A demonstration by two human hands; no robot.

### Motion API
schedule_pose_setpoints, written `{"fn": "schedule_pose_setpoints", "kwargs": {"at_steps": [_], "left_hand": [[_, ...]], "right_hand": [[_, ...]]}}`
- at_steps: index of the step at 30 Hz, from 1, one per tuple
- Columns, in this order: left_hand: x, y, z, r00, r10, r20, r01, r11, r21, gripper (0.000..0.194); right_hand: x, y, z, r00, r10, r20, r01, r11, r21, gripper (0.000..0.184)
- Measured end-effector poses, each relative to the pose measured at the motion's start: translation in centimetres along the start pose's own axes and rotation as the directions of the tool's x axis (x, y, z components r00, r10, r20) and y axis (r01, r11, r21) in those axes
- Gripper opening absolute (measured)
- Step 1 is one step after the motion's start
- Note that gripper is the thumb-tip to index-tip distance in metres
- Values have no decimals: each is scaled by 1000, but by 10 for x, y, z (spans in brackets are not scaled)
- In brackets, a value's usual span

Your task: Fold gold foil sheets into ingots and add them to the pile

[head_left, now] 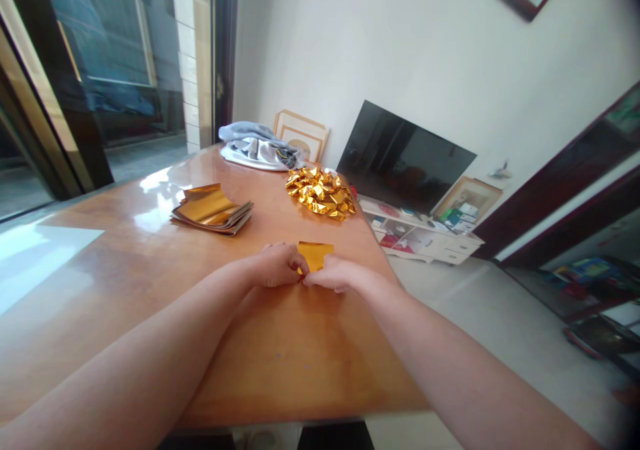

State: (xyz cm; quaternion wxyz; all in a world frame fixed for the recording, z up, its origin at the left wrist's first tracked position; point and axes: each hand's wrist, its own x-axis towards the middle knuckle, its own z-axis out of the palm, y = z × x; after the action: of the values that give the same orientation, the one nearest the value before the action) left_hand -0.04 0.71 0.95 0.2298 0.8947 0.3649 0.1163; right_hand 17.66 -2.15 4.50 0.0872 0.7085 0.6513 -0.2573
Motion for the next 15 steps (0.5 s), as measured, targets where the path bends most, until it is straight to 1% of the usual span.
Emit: {"fn": "schedule_pose_setpoints", "kwargs": {"at_steps": [2,6,11,15], "left_hand": [[1,-1,2,1000,-4,7,4,1000,-4,30],[2,-3,4,999,-5,-33,6,1000,22,29],[0,1,2,999,-45,-13,46,997,61,27],[-2,7,0,997,-68,-26,70,993,92,25]], "right_hand": [[-2,-3,-2,1000,-7,12,7,1000,-19,41],[-5,-7,-3,1000,-11,8,11,999,-30,40],[-8,-6,-2,1000,-26,-17,27,999,22,34],[-8,0,-5,997,-79,9,78,995,65,27]]}}
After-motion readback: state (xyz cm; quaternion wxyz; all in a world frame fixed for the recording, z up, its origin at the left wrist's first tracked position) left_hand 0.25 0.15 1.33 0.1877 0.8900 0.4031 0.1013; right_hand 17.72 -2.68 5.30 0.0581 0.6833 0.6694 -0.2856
